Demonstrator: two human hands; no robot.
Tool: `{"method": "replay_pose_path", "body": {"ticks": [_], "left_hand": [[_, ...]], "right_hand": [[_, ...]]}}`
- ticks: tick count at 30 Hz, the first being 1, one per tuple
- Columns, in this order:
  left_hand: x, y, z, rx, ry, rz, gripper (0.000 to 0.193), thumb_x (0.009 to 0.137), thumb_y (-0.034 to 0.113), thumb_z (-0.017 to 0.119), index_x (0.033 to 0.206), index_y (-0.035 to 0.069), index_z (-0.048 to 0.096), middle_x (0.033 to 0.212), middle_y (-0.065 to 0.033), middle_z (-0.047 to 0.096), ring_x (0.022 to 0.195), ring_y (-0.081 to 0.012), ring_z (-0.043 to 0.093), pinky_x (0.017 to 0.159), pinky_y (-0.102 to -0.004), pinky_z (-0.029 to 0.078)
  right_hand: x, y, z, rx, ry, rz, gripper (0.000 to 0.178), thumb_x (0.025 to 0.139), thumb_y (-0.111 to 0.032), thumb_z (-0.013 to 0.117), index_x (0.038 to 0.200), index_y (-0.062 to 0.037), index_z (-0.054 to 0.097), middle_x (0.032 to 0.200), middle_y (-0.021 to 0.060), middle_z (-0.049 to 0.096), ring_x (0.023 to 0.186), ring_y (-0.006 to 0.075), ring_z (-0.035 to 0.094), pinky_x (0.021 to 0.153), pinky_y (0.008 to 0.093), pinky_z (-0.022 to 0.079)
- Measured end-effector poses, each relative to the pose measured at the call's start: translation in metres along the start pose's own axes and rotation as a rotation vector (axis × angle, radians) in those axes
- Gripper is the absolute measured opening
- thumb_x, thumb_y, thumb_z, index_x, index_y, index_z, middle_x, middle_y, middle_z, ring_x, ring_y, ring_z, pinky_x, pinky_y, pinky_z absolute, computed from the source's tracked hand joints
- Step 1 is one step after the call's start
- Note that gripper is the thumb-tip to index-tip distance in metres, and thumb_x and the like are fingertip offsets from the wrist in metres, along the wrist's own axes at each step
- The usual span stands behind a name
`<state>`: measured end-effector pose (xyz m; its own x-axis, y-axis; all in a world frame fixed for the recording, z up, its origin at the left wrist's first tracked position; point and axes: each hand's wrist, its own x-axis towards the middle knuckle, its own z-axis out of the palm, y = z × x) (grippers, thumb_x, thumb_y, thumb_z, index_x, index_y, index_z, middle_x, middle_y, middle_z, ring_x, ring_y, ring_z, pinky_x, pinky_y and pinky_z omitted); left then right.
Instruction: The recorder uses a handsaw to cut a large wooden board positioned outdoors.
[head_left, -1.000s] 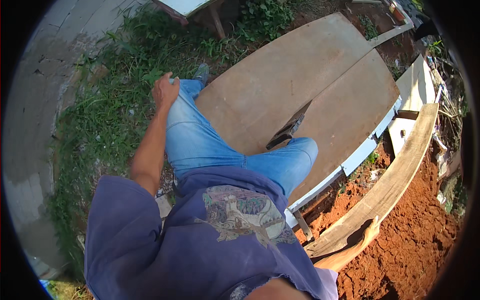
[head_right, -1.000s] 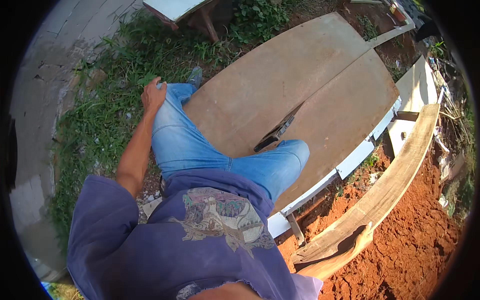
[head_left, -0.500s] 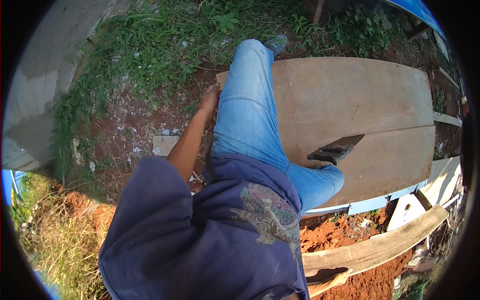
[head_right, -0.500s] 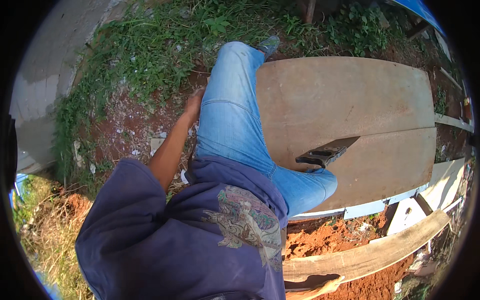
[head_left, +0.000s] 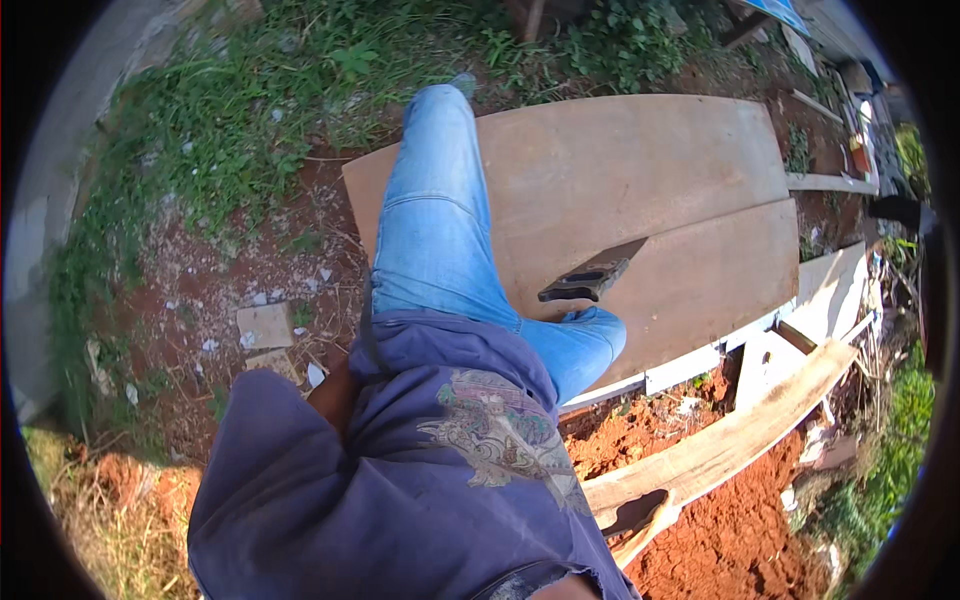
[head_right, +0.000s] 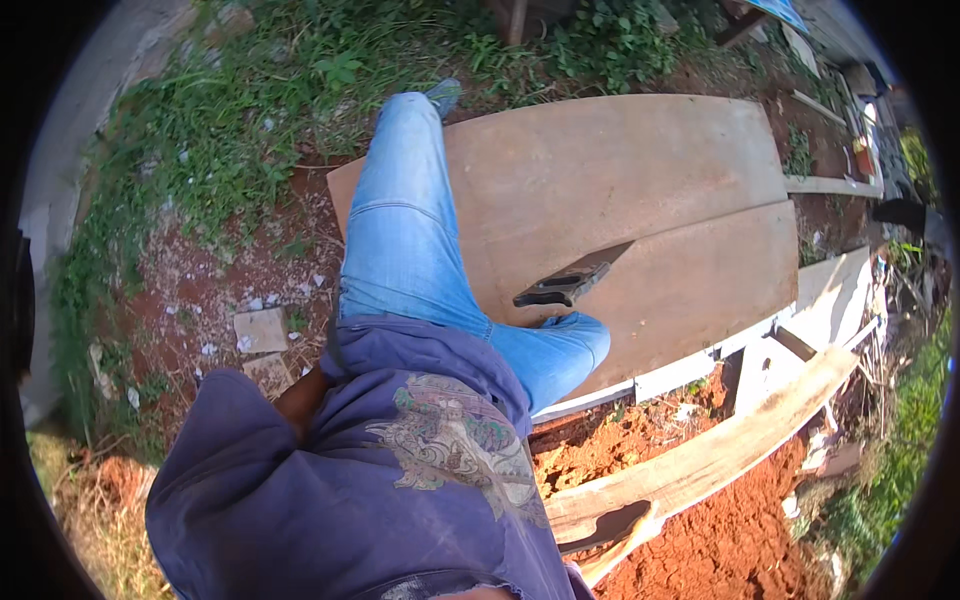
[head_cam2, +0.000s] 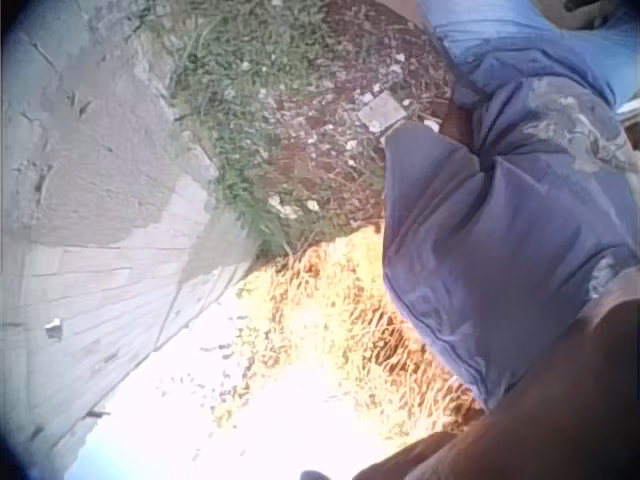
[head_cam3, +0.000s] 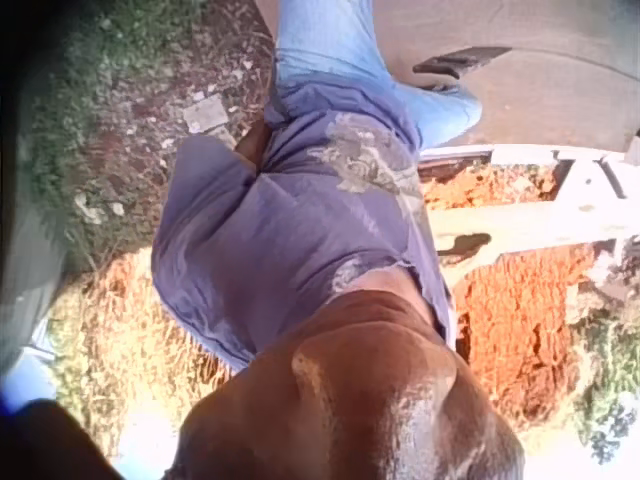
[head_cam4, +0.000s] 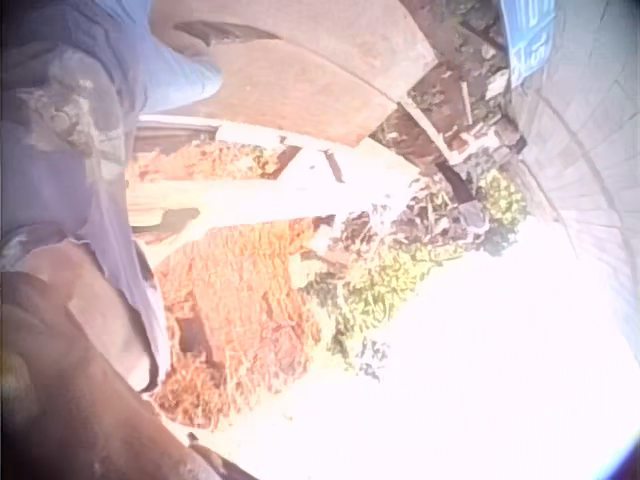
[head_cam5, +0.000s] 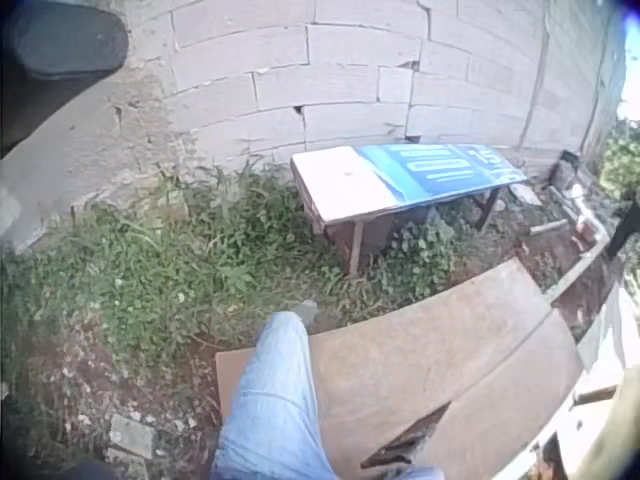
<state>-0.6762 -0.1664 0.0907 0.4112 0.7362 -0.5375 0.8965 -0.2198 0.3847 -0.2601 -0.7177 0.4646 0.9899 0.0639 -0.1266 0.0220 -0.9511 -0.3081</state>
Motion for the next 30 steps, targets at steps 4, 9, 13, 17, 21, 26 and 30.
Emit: {"method": "replay_pose_path", "body": {"ticks": [4, 9, 13, 17, 21, 26, 30], "left_hand": [[0.025, 0.027, -0.006, 0.091, -0.072, 0.164, 0.045, 0.094, 0.031, 0.054, 0.125, -0.001, 0.063, 0.121, -0.0201, 0.066, 0.112, -0.0319, 0.062, 0.095, -0.0411, 0.048], [0.103, 0.172, 0.042, 0.042, -0.039, 0.459, 0.044, 0.092, 0.028, 0.056, 0.124, -0.002, 0.063, 0.12, -0.0212, 0.066, 0.112, -0.0331, 0.062, 0.095, -0.0418, 0.048], [0.161, 0.32, 0.025, 0.001, 0.072, 0.698, 0.044, 0.091, 0.026, 0.058, 0.123, -0.003, 0.063, 0.119, -0.0221, 0.066, 0.111, -0.0341, 0.062, 0.095, -0.0424, 0.048], [0.195, 0.365, -0.045, 0.028, 0.239, 0.769, 0.043, 0.089, 0.024, 0.06, 0.122, -0.004, 0.062, 0.118, -0.0229, 0.066, 0.111, -0.0351, 0.062, 0.095, -0.0429, 0.048], [0.214, 0.368, -0.125, 0.054, 0.406, 0.742, 0.043, 0.088, 0.021, 0.062, 0.122, -0.005, 0.062, 0.116, -0.0238, 0.067, 0.111, -0.036, 0.063, 0.095, -0.0435, 0.048], [0.215, 0.363, -0.178, 0.031, 0.553, 0.641, 0.043, 0.086, 0.019, 0.064, 0.121, -0.006, 0.062, 0.115, -0.0248, 0.067, 0.11, -0.0372, 0.063, 0.095, -0.0442, 0.048], [0.22, 0.376, -0.211, 0.009, 0.655, 0.548, 0.043, 0.084, 0.016, 0.066, 0.12, -0.007, 0.062, 0.114, -0.0257, 0.067, 0.11, -0.0382, 0.063, 0.095, -0.0447, 0.048]], "right_hand": [[-0.121, 0.029, -0.035, -0.052, 0.174, 0.181, 0.039, 0.097, -0.032, 0.062, 0.088, 0.0053, 0.055, 0.058, 0.0085, 0.043, 0.053, 0.0202, 0.042, 0.05, 0.0367, 0.035], [-0.195, 0.064, -0.042, -0.098, 0.551, 0.312, 0.038, 0.096, -0.031, 0.062, 0.088, 0.0054, 0.054, 0.058, 0.009, 0.044, 0.053, 0.0208, 0.042, 0.05, 0.037, 0.035], [-0.218, 0.084, 0.007, -0.065, 0.851, 0.414, 0.037, 0.096, -0.03, 0.063, 0.089, 0.0054, 0.054, 0.058, 0.0095, 0.044, 0.053, 0.0213, 0.043, 0.051, 0.0373, 0.036], [-0.209, 0.1, 0.07, 0.021, 0.975, 0.465, 0.036, 0.096, -0.029, 0.063, 0.089, 0.0054, 0.054, 0.058, 0.0099, 0.045, 0.053, 0.0217, 0.043, 0.051, 0.0375, 0.036], [-0.18, 0.109, 0.118, 0.096, 1.016, 0.469, 0.035, 0.095, -0.028, 0.063, 0.09, 0.0055, 0.054, 0.058, 0.0103, 0.045, 0.053, 0.0222, 0.044, 0.051, 0.0377, 0.036], [-0.141, 0.126, 0.141, 0.106, 1.042, 0.429, 0.034, 0.095, -0.027, 0.063, 0.09, 0.0055, 0.054, 0.059, 0.0108, 0.045, 0.053, 0.0229, 0.044, 0.051, 0.038, 0.037], [-0.12, 0.121, 0.158, 0.103, 1.051, 0.398, 0.033, 0.095, -0.026, 0.063, 0.09, 0.0055, 0.054, 0.059, 0.0113, 0.046, 0.053, 0.0233, 0.045, 0.051, 0.0382, 0.037]]}}
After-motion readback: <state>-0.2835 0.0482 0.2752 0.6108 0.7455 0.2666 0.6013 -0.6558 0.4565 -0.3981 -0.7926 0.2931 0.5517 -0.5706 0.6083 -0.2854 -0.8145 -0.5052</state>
